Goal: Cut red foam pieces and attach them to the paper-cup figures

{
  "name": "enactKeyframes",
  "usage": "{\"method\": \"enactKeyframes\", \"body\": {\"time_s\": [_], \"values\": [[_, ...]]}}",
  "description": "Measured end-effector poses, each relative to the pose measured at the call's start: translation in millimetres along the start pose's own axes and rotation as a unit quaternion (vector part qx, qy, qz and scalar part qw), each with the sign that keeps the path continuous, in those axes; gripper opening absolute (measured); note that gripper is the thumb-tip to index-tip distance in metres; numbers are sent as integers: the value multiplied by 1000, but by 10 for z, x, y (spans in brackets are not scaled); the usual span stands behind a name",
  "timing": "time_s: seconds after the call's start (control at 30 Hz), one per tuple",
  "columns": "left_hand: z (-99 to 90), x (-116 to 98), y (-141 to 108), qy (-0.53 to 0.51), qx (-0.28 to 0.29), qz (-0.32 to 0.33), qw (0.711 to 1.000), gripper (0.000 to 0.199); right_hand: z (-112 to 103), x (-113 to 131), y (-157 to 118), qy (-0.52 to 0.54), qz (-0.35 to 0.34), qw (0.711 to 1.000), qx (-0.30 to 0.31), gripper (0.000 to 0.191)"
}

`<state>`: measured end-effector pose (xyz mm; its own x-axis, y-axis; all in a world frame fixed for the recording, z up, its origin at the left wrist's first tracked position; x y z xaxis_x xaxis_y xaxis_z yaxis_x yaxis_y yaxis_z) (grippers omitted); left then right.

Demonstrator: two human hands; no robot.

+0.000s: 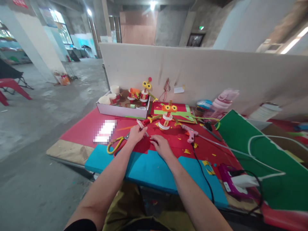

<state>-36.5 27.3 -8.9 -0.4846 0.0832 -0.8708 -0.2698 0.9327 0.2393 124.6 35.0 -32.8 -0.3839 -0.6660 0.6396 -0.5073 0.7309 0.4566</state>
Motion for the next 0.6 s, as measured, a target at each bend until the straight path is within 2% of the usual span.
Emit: {"method": "enactKeyframes", "body": {"time_s": [0.27,0.6], "values": [[60,57,2,-61,22,-44,997,29,-21,36,-4,-7,2,1000,1,13],[43,34,-32,-52,32,-51,997,34,-15,19,6,-13,8,1000,0,12]]}}
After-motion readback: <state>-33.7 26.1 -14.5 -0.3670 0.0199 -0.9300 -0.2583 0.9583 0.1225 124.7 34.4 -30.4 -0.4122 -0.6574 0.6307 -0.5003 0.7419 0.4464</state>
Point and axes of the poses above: each hand's wrist, its own y-axis towards the middle knuckle, its own z-axis out of the palm, x = y × z, the point moved 5 cm from there along y, towards the middle knuckle, and after that the axes turned 4 degrees about z, right-handed, at the moved point
